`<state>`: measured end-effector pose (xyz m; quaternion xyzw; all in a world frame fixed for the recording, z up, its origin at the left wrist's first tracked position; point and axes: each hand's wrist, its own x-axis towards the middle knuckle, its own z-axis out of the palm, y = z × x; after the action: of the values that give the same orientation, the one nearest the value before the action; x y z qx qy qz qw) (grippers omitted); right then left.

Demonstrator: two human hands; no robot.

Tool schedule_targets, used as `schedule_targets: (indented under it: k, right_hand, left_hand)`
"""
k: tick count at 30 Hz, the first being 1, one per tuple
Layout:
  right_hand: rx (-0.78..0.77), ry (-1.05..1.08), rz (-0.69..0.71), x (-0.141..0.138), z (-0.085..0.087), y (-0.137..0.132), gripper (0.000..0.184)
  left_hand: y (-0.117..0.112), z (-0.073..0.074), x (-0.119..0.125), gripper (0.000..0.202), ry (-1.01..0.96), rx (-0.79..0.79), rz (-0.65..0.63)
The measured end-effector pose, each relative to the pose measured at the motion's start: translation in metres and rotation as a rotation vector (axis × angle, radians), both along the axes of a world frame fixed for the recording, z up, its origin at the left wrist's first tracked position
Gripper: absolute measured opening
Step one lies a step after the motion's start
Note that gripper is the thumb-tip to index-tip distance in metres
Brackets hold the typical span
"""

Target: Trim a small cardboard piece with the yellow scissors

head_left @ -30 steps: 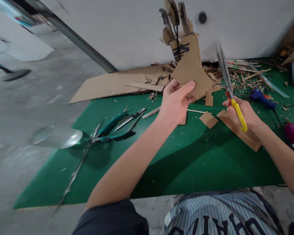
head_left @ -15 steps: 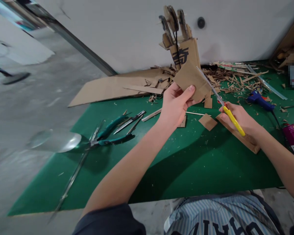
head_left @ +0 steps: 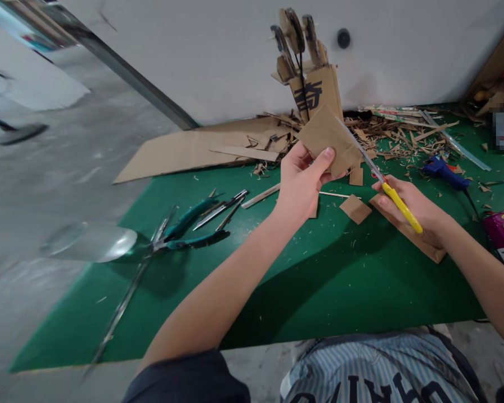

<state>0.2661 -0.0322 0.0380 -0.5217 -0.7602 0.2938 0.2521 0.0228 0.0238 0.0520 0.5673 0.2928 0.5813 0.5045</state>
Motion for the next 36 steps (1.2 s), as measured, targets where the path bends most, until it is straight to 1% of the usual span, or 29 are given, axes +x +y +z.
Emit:
schedule_targets:
  k: [4, 8, 12, 17, 20, 27, 32, 36]
  right_hand:
    - [-0.006, -0.022, -0.023, -0.001, 0.000, 0.000, 0.051]
    - [0.010, -0.052, -0.049, -0.005, 0.003, -0.002, 0.050]
    - [0.021, -0.113, -0.068, -0.007, 0.005, -0.003, 0.044]
    - [-0.021, -0.109, -0.058, -0.007, 0.002, -0.002, 0.038]
    - [-0.027, -0.072, -0.056, -0.006, -0.002, -0.001, 0.038]
    - [-0.002, -0.013, 0.012, -0.002, -0.005, 0.000, 0.039]
    - [-0.011, -0.057, 0.005, -0.003, -0.002, 0.000, 0.038]
    - [-0.039, -0.128, -0.017, -0.007, 0.003, -0.001, 0.039]
  left_hand:
    - [-0.001, -0.001, 0.001, 0.042, 0.024, 0.018, 0.008]
    - [-0.004, -0.002, 0.004, 0.044, -0.005, -0.038, -0.019]
    - [-0.010, -0.002, 0.008, 0.043, -0.023, -0.083, -0.026]
    - [-0.013, -0.002, 0.009, 0.038, 0.004, -0.067, -0.026]
    - [-0.014, -0.002, 0.009, 0.037, 0.002, -0.068, -0.005]
    - [-0.013, 0.001, 0.009, 0.039, -0.054, -0.026, 0.119]
    - [-0.010, 0.002, 0.007, 0.042, -0.029, -0.018, 0.140]
    - [-0.011, 0.001, 0.006, 0.043, 0.001, -0.028, 0.126]
